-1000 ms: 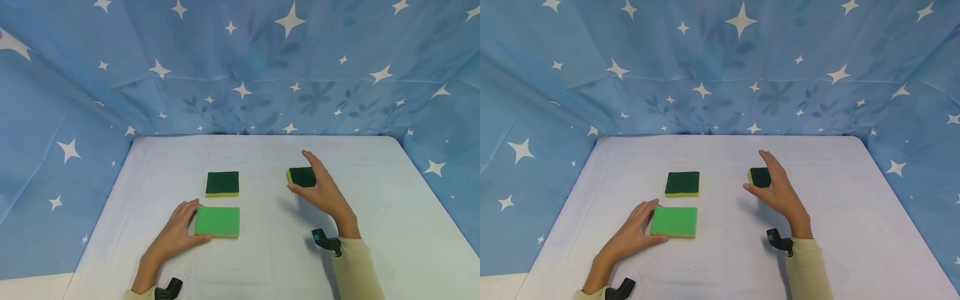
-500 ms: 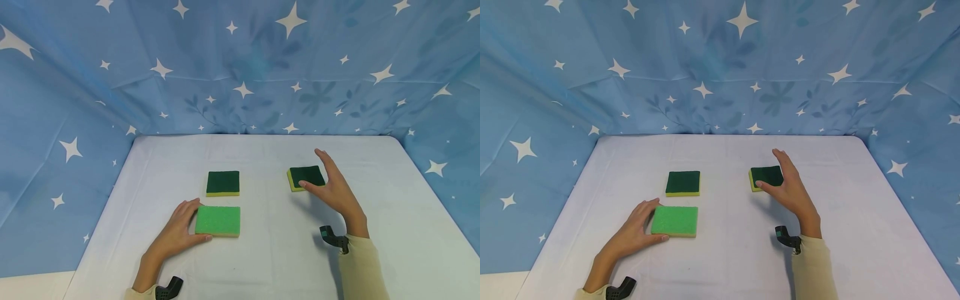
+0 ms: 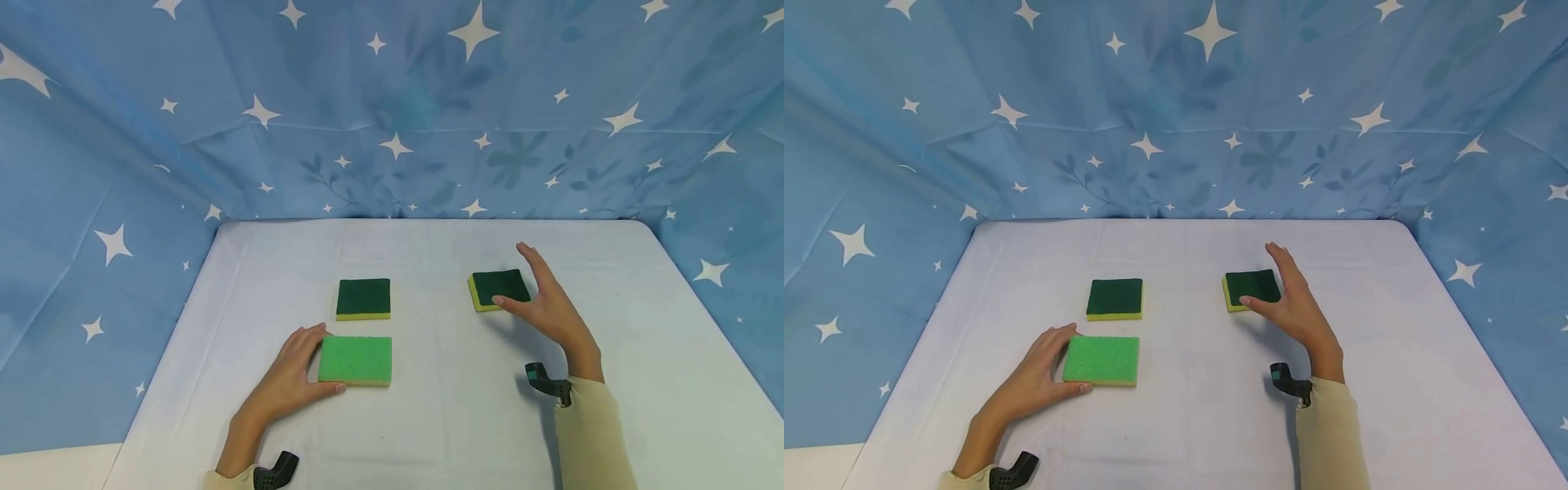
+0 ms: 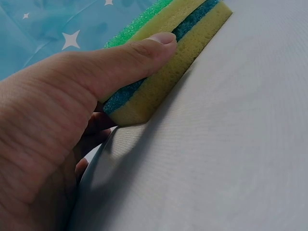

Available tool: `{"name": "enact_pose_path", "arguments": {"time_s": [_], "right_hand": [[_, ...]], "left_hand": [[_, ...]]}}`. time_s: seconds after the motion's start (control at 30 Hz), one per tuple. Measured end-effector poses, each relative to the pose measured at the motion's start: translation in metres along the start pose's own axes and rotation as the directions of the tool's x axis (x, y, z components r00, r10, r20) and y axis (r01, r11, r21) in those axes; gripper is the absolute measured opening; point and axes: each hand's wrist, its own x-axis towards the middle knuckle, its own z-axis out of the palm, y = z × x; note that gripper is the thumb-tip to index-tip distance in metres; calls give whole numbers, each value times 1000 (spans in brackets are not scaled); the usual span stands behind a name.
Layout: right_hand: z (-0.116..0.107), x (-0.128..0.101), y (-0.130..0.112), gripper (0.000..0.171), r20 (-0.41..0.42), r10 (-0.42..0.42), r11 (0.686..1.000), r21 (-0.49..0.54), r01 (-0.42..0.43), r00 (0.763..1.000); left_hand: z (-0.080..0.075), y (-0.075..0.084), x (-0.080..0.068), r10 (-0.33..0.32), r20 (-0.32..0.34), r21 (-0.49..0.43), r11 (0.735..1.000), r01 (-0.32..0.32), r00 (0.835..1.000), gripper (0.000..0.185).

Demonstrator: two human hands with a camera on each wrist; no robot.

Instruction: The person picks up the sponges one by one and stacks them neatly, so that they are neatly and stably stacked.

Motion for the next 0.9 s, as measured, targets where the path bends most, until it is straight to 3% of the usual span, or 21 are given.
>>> {"name": "enact_pose_path", "arguments": {"time_s": [0.3,0.9], "right_hand": [[0,4,8,116,76,101,995,-8,-100,992],[7,9,24,119,130,154,988,4,-156,980]], "left_hand": [[-1,-1,1,39,-13,15,999,-39,999,89],[0,-2,0,31,-11,13,999,-30,999,88]]}}
